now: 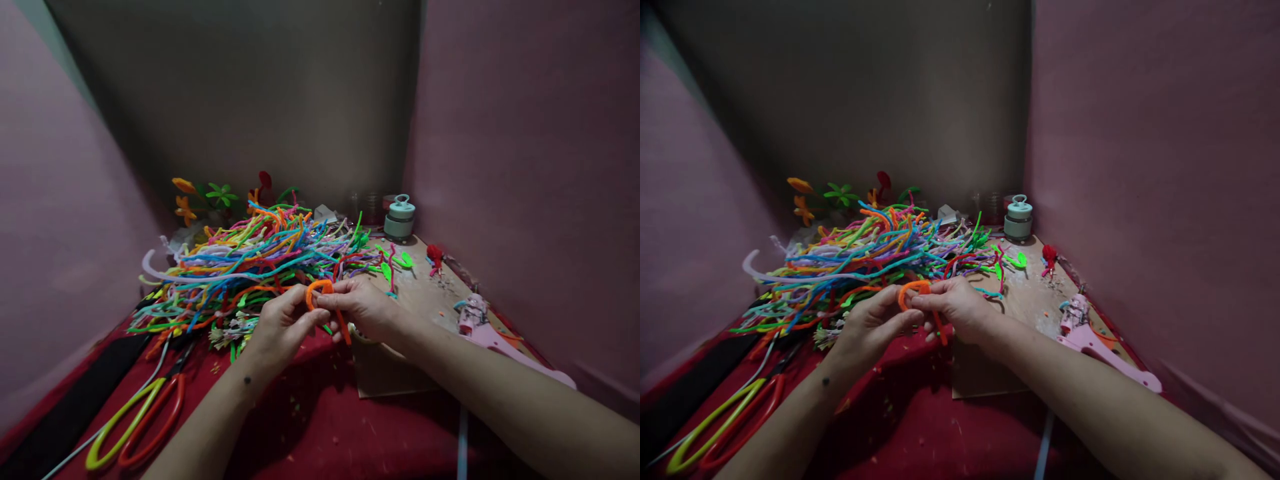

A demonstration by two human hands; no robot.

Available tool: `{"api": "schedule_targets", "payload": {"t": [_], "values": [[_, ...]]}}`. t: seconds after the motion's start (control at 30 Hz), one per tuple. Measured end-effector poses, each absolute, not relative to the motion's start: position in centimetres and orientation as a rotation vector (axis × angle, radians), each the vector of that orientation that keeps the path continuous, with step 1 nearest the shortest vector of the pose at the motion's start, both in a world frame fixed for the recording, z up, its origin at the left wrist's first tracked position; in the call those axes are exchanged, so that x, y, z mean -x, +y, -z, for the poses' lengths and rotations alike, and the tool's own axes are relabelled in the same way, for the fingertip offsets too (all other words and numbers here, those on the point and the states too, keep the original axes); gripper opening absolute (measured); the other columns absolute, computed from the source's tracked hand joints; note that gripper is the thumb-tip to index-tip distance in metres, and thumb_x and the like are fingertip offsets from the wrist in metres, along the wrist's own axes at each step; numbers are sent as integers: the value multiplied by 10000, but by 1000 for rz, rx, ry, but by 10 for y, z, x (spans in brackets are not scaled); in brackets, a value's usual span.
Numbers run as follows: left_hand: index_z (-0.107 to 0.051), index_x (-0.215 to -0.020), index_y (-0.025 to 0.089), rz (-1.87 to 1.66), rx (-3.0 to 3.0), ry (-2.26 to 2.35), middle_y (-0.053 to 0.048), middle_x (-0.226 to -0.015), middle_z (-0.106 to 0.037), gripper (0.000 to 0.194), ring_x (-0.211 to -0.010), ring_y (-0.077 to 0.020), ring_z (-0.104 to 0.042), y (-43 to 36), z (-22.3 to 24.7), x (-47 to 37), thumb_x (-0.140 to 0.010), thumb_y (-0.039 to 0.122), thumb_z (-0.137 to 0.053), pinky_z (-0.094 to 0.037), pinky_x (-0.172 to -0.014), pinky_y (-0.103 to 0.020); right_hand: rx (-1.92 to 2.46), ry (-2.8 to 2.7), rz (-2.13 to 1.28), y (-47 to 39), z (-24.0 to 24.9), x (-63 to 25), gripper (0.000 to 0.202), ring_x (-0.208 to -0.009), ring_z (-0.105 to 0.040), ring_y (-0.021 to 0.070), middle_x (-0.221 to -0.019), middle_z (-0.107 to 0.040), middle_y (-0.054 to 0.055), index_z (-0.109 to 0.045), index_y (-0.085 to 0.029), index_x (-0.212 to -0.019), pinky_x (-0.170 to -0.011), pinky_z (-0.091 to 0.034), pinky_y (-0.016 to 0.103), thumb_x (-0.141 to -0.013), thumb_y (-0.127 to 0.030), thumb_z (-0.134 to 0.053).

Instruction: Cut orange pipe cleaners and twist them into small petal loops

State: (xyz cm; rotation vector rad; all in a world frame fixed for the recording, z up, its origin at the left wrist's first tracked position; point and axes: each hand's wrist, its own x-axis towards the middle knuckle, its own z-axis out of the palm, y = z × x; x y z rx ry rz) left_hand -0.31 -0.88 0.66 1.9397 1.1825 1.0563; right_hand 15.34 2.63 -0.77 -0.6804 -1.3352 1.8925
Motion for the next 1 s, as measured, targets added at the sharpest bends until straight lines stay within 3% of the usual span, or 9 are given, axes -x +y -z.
{"api": "schedule_targets", "payload": {"t": [0.13, 0.33, 0.47, 0.6, 0.83, 1.0], "values": [[-543, -823, 166, -1069, -1885, 1162, 0, -717, -606, 109, -650, -131, -596, -10, -4, 2, -776, 261, -571, -492, -609, -245, 687, -1228, -1991, 29, 11, -153, 250, -398, -501, 67, -528, -564, -13, -608, -114, -728, -389, -471, 198, -658, -334, -705], [-454, -1098, 214, -973, -1900, 1014, -17, -882, -632, 335, -782, -147, -624, -6, -4, 6, -778, 166, -542, -491, -733, -280, 712, -1103, -1966, 29, 6, -151, 137, -377, -500, 73, -521, -568, -3, -589, -109, -756, -344, -455, 182, -702, -220, -648], [-436, -1170, 234, -921, -2031, 1179, 9, -770, -610, 391, -645, -117, -592, -6, -4, 7, -791, 168, -508, -473, -633, -234, 728, -1070, -1983, 28, 7, -150, 57, -356, -496, 73, -506, -570, 1, -582, -105, -741, -323, -435, 172, -733, -161, -584], [-427, -1185, 241, -917, -1922, 1178, 25, -715, -590, 406, -538, -104, -560, -8, -5, 4, -789, 175, -488, -456, -537, -216, 727, -1013, -2056, 27, 7, -150, 107, -351, -489, 72, -497, -574, 12, -554, -106, -671, -322, -432, 174, -768, -147, -534], [-438, -1222, 258, -874, -1929, 1278, 35, -681, -584, 517, -551, -105, -545, -7, -5, 3, -728, 141, -533, -442, -537, -204, 691, -992, -2125, 28, 3, -154, 151, -353, -482, 81, -491, -558, 10, -562, -99, -687, -316, -429, 186, -798, -125, -463], [-481, -1094, 226, -729, -1762, 1274, 43, -598, -540, 367, -464, -124, -544, -7, -11, 6, -731, 183, -514, -442, -435, -217, 716, -957, -2075, 31, 4, -155, 156, -358, -483, 85, -504, -563, 14, -576, -95, -712, -326, -439, 202, -796, -142, -452]]}}
